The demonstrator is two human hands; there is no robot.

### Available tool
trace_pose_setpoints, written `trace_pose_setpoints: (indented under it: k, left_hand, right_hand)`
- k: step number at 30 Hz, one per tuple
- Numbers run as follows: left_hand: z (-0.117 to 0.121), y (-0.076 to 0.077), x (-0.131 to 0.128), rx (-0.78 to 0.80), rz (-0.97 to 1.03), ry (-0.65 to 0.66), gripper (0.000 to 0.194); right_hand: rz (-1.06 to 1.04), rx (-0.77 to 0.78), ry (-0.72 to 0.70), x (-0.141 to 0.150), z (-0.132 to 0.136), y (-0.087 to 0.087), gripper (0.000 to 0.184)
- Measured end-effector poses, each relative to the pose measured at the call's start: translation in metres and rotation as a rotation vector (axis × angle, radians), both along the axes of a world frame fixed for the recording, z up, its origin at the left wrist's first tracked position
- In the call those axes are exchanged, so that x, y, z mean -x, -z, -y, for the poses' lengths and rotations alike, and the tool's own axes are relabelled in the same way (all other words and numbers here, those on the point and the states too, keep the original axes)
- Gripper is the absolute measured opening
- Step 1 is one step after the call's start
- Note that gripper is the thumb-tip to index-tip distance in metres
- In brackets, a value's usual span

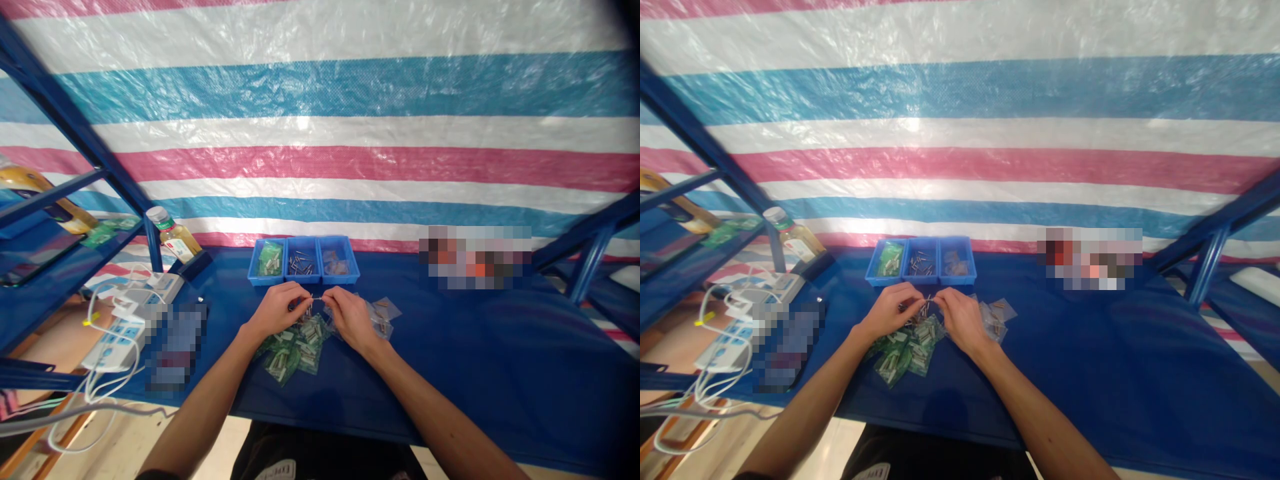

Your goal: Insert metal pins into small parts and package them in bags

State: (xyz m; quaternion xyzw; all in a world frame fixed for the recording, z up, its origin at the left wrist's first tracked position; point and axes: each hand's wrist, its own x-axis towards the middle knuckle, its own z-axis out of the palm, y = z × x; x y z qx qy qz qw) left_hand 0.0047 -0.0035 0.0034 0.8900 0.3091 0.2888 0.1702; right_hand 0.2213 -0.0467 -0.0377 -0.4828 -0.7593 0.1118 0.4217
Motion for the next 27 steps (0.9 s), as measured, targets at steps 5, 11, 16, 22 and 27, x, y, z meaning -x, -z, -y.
trace_pose_setpoints:
  k: [5,11,16,22,27]
  left_hand:
    - [0.0013,0.0001,-0.0013,0.063,0.015,0.003,0.025]
    - [0.0042,0.0001,-0.0048,0.095,0.040,0.030,0.022]
    - [0.0035,0.0013,-0.0050,0.087,0.041,0.031,0.021]
    - [0.0030,0.0011,-0.0048,0.053,0.028,0.028,0.021]
    - [0.0030,0.0000,-0.0046,0.027,0.015,0.030,0.022]
  right_hand:
    - [-0.064,-0.015,-0.067,0.0001,0.0004,-0.0013,0.020]
    - [-0.113,-0.029,-0.101,0.0043,0.0025,-0.0008,0.018]
    - [-0.103,-0.035,-0.098,0.0074,0.0032,0.0004,0.015]
    - [-0.043,-0.003,-0.080,0.0069,0.0035,-0.0016,0.015]
    - [0.018,0.024,-0.040,0.0066,0.0043,-0.0055,0.016]
